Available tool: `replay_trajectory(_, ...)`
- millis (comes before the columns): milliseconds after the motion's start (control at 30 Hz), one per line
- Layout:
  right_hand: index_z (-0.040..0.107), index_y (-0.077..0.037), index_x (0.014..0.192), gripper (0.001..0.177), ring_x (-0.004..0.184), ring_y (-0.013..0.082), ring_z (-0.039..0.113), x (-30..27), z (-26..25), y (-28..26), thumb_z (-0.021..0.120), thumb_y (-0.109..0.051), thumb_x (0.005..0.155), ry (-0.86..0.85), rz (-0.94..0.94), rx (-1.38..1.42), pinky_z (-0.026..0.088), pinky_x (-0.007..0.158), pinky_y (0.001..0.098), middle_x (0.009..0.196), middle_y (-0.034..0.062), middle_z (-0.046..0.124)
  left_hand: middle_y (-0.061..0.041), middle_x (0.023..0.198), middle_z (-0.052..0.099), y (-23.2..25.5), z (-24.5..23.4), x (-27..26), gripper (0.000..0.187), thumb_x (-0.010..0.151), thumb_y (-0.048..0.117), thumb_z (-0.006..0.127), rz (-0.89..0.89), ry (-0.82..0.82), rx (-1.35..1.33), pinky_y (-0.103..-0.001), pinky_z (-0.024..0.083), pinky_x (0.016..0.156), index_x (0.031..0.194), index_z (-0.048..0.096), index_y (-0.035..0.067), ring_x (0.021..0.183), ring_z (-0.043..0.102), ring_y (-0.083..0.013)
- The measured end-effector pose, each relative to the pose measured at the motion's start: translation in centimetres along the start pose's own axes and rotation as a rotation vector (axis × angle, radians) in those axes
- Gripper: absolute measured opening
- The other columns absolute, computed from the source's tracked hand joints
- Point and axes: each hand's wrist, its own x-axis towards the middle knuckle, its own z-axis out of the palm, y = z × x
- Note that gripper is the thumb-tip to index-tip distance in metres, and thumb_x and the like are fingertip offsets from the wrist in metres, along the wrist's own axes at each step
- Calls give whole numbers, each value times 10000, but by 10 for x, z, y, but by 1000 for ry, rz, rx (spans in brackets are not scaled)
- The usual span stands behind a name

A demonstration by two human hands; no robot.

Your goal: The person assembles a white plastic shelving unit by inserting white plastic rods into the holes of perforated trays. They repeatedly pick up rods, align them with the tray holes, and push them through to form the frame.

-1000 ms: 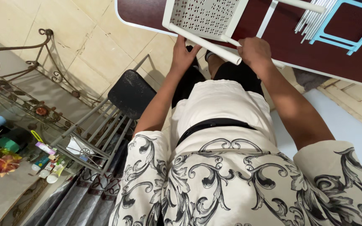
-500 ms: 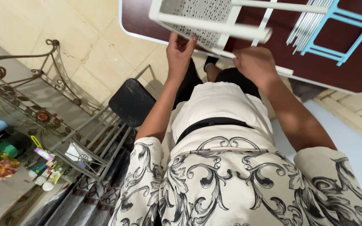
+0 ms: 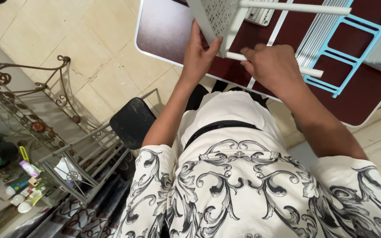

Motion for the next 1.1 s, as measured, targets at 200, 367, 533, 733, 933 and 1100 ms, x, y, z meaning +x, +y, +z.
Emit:
replay_trajectory(200,733,-73,1176,359,798,187,650,-16,-7,-4,708,-193,839,136,-124,-369,471,657,322,880,17,650,-160,1307,676,15,16,6,549,1091,173,637,43,75,12,-363,619,988,1532,325,73,1191,709,-221)
replay_trajectory(367,721,-64,1169,364,773,169,631,-7,-16,-1,703,-163,819,169,-159,-457,445,617,299,849,2,621,-140,1278,702,15,19,20,550,1099,207,605,-46,108,13,-356,578,986,1547,312,77,1157,708,-201)
replay_trajectory(533,703,-81,1062,191,730,161,625,11,-26,3,702,-155,886,109,-168,-474,468,574,303,789,0,585,-159,1378,627,11,7,42,589,1132,215,598,57,12,-74,-374,545,1064,1582,243,78,1267,637,-221)
replay_trajectory(733,688,-58,973,196,632,206,653,37,-29,-10,681,-252,998,139,-80,-304,498,507,333,770,47,614,-180,1382,647,11,-12,70,593,1137,223,604,64,-53,-2,-378,557,1067,1593,257,70,1247,660,-234)
replay_trajectory(933,685,-32,922,270,598,289,656,65,-13,-20,662,-272,1043,73,145,-49,505,521,407,722,108,663,-179,1367,660,7,-24,91,625,1124,227,581,30,-141,-31,-369,605,971,1610,221,69,1172,703,-227)
replay_trajectory(1100,780,-69,1029,298,649,370,664,85,15,-9,648,-331,1083,-109,435,335,524,641,480,708,175,694,-164,1312,715,-1,-36,100,611,1126,211,615,96,-170,81,-372,607,988,1614,262,106,1175,747,-246)
